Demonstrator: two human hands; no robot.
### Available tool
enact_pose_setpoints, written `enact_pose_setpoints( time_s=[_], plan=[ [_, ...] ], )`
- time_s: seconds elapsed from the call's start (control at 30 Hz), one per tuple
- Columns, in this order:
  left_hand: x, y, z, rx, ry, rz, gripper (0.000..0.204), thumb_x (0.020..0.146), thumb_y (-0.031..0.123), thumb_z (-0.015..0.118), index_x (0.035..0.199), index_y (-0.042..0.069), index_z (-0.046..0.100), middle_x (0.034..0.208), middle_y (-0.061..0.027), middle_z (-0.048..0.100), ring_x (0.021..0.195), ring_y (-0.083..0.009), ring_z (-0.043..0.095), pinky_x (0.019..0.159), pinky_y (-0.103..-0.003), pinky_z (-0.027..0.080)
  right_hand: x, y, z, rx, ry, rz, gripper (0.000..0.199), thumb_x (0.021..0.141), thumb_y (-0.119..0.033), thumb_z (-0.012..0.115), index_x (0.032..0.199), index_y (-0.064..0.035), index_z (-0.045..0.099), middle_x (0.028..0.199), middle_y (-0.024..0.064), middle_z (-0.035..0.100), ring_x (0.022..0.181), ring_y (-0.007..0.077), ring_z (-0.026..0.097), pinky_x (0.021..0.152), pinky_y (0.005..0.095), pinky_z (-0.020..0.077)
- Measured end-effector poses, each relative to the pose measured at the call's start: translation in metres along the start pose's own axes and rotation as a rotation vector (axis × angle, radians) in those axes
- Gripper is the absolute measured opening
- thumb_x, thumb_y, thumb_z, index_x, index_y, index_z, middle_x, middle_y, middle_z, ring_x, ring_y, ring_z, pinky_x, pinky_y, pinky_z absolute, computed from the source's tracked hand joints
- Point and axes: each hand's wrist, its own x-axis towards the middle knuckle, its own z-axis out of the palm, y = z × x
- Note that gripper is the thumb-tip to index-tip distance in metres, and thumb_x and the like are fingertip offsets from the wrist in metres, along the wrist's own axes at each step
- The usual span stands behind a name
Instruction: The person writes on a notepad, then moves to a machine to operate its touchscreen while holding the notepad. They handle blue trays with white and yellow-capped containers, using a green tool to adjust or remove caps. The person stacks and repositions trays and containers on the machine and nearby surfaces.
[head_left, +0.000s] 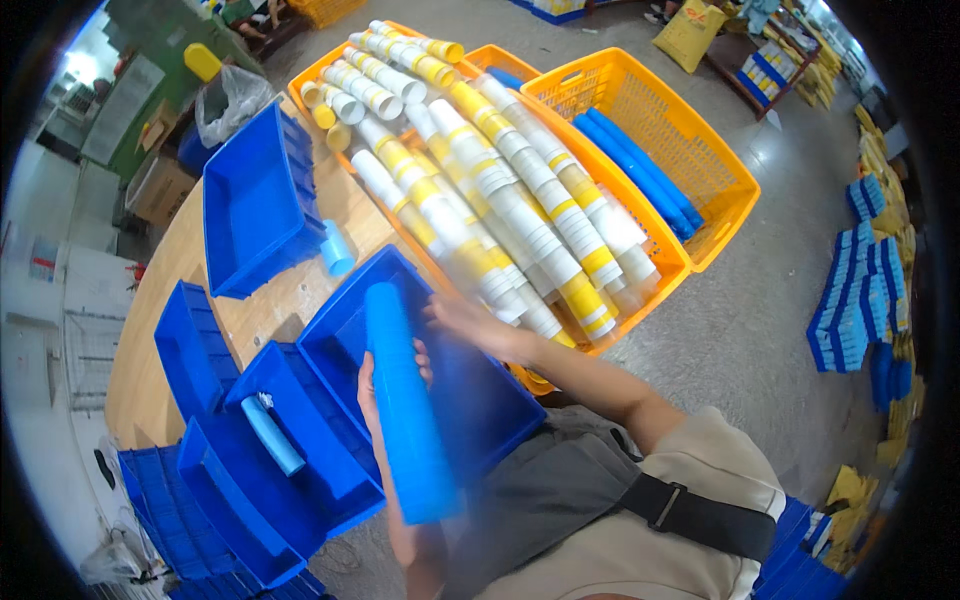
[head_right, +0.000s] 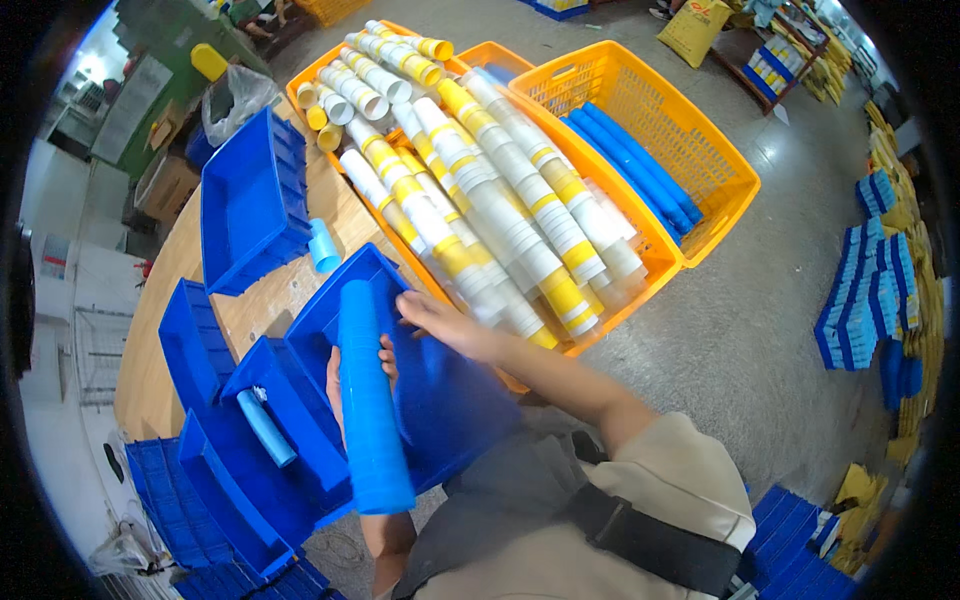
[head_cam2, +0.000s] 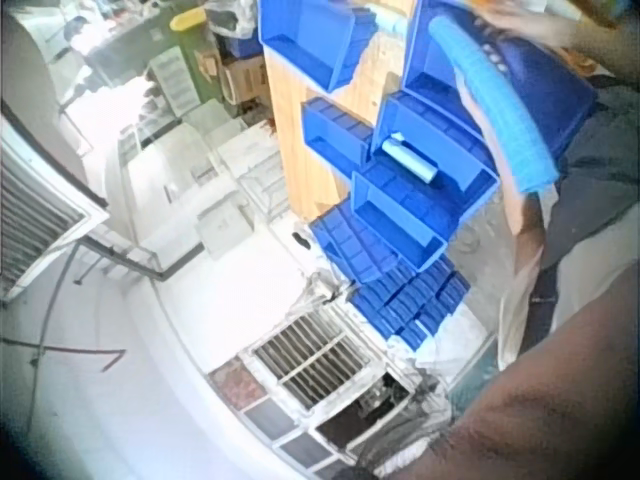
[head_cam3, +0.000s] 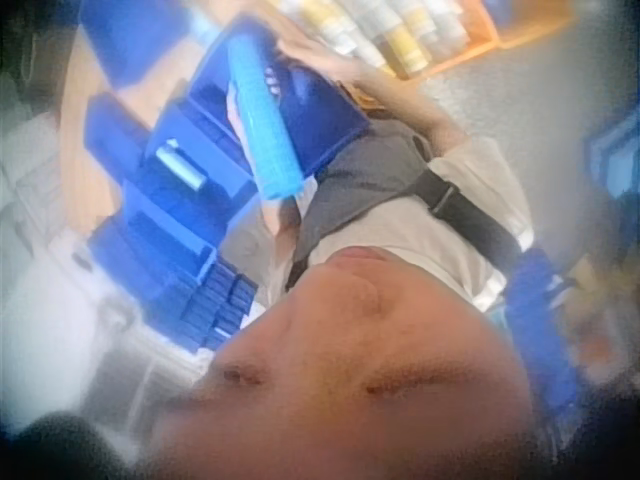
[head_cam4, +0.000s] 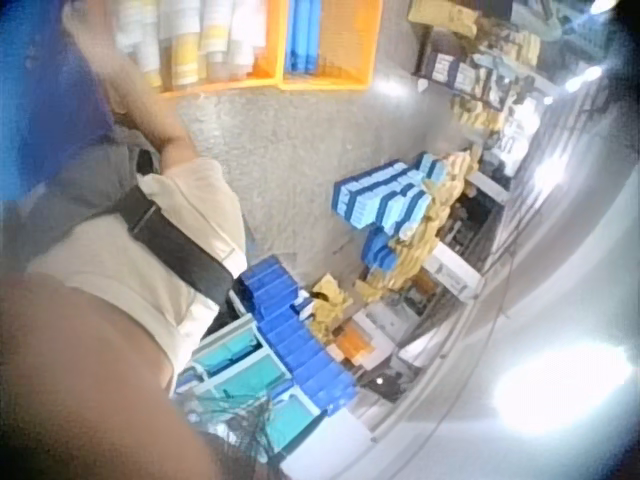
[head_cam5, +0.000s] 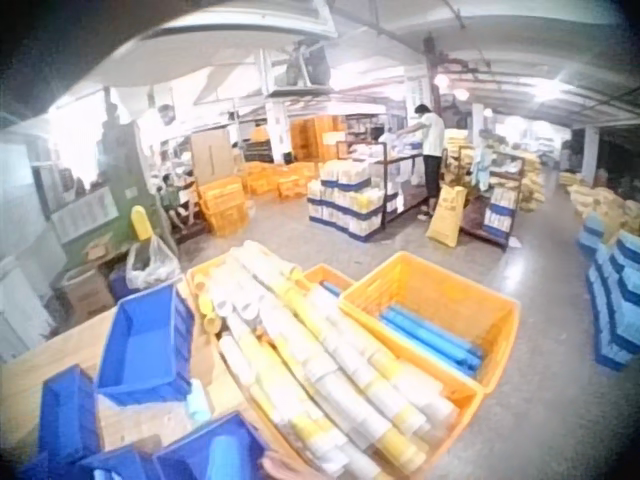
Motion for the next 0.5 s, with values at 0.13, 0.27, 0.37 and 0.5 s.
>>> enact_pose_setpoints(
  time_s=[0.13, 0.27, 0.37, 0.5],
  plan=[
    [-0.024, -0.008, -0.011, 0.505, 0.232, 0.158, 0.059, 0.094, 0.037, 0.064, 0.127, -0.010, 0.054, 0.108, -0.0224, 0.068, 0.086, -0.0277, 0.071, 0.074, -0.037, 0.061, 0.058, 0.035, 0.036, 0.220, -0.158, 0.347, 0.059, 0.100, -0.052, 0.055, 0.129, -0.0010, 0.057, 0.116, 0.0138, 0.063, 0.102, 0.0228, 0.062, 0.089, 0.0386, 0.0531],
    [-0.036, 0.019, -0.016, 0.536, 0.241, 0.016, 0.061, 0.095, 0.040, 0.063, 0.127, -0.011, 0.054, 0.110, -0.0226, 0.067, 0.088, -0.0282, 0.070, 0.079, -0.039, 0.061, 0.085, 0.060, 0.043, 0.115, -0.066, 0.491, 0.060, 0.096, -0.053, 0.061, 0.127, -0.0023, 0.058, 0.116, 0.0141, 0.063, 0.102, 0.0245, 0.061, 0.090, 0.0404, 0.0514],
    [-0.030, 0.035, -0.022, 0.177, 0.081, -0.034, 0.067, 0.097, 0.042, 0.060, 0.133, -0.012, 0.047, 0.119, -0.0259, 0.060, 0.097, -0.0321, 0.067, 0.085, -0.042, 0.060, 0.114, 0.045, 0.043, 0.387, 0.076, 0.470, 0.073, 0.093, -0.062, 0.061, 0.136, -0.0039, 0.050, 0.126, 0.0192, 0.058, 0.115, 0.0310, 0.057, 0.102, 0.0489, 0.0467],
    [-0.019, 0.038, -0.034, -0.020, 0.007, 0.029, 0.073, 0.099, 0.047, 0.057, 0.136, -0.013, 0.038, 0.121, -0.0279, 0.054, 0.103, -0.0349, 0.062, 0.089, -0.045, 0.059, 0.104, 0.029, 0.047, 0.602, 0.157, 0.435, 0.075, 0.095, -0.063, 0.056, 0.143, -0.0059, 0.043, 0.129, 0.0180, 0.058, 0.117, 0.0303, 0.059, 0.109, 0.0509, 0.0432]
  ],
)
